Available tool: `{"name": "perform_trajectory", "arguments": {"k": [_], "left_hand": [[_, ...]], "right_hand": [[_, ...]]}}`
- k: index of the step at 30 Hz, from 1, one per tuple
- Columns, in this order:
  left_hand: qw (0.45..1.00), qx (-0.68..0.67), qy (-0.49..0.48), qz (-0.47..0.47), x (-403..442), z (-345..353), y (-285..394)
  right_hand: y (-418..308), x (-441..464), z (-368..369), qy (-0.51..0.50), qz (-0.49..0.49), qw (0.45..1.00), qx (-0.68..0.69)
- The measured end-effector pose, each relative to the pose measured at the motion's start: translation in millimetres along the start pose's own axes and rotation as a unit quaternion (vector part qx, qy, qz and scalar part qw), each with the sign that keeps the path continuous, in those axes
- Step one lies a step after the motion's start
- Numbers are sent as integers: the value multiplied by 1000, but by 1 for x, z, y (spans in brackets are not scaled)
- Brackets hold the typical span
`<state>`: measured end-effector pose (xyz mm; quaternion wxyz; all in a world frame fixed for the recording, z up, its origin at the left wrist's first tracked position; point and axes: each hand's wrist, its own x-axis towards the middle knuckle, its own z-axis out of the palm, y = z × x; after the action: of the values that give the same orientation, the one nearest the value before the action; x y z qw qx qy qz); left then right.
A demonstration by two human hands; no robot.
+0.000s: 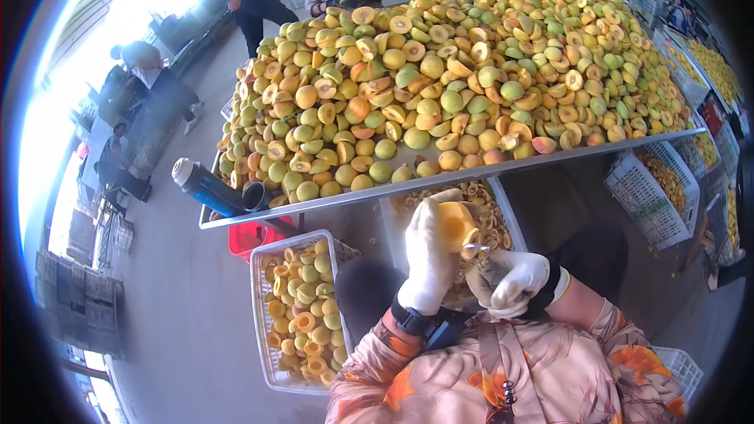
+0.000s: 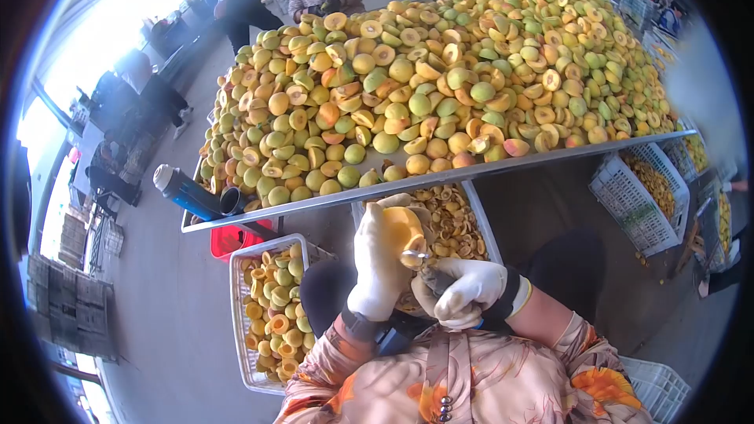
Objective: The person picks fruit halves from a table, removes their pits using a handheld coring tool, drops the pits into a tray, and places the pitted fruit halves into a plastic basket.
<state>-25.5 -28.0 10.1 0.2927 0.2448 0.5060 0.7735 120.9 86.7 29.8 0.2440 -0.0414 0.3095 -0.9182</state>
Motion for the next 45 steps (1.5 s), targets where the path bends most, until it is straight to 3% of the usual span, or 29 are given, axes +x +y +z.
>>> {"name": "perform_trajectory", "arguments": {"k": [1, 2, 4, 6, 7, 10, 11, 13, 15, 17, 20, 23, 25, 26, 27, 28, 32, 33, 35, 37, 39, 40, 43, 45], "left_hand": [[998, 51, 37, 26, 4, -14, -8], [994, -75, 71, -28, 2, -24, 2], [997, 31, 69, 31, -6, -63, 16], [991, -45, 126, 0, -23, -104, 35], [986, 1, 160, 36, -35, -123, 46], [948, 117, 294, 26, -85, -215, 56], [921, 199, 334, 12, -107, -254, 50], [880, 233, 410, -53, -152, -307, 56], [843, 232, 471, -115, -185, -351, 60], [813, 290, 499, -81, -209, -400, 40], [767, 322, 535, -146, -201, -415, 43], [780, 365, 505, -51, -190, -449, 6], [704, 539, 447, -118, -188, -477, -38], [595, 615, 449, -256, -180, -467, -52], [591, 557, 472, -342, -180, -483, -69], [538, 573, 507, -353, -170, -456, -62], [452, 627, 455, -442, -137, -445, -26], [411, 673, 473, -393, -129, -439, -21], [486, 740, 423, -192, -85, -434, 4], [618, 714, 327, -20, -28, -390, 25], [754, 600, 245, 105, 44, -308, 40], [741, 630, 188, 138, 80, -280, 38], [683, 665, 21, 302, 183, -199, 16], [644, 704, -38, 296, 236, -152, -3]], "right_hand": [[1, 1, -2, -15, 6, 1000, 18], [-2, 2, -2, 27, 8, 1000, -9], [0, 4, -11, 78, 30, 996, -31], [4, 9, -16, 139, 40, 988, -50], [9, 13, -21, 170, 42, 982, -64], [27, 20, -39, 313, 57, 942, -109], [31, 23, -42, 339, 61, 931, -121], [38, 30, -45, 395, 84, 900, -163], [42, 36, -50, 424, 123, 872, -213], [45, 42, -55, 419, 147, 866, -230], [45, 54, -60, 413, 167, 864, -234], [40, 63, -56, 414, 176, 862, -234], [46, 58, -74, 381, 185, 863, -274], [46, 57, -77, 358, 180, 869, -291], [45, 58, -76, 370, 190, 867, -274], [44, 58, -77, 370, 195, 850, -321], [53, 45, -96, 358, 196, 870, -277], [56, 39, -104, 355, 195, 875, -266], [37, 40, -95, 363, 190, 876, -255], [41, 37, -105, 362, 163, 883, -251], [42, 37, -112, 362, 132, 882, -272], [43, 35, -119, 356, 131, 878, -290], [63, 30, -140, 357, -20, 805, -474], [50, 27, -132, 363, 102, 806, -456]]}}
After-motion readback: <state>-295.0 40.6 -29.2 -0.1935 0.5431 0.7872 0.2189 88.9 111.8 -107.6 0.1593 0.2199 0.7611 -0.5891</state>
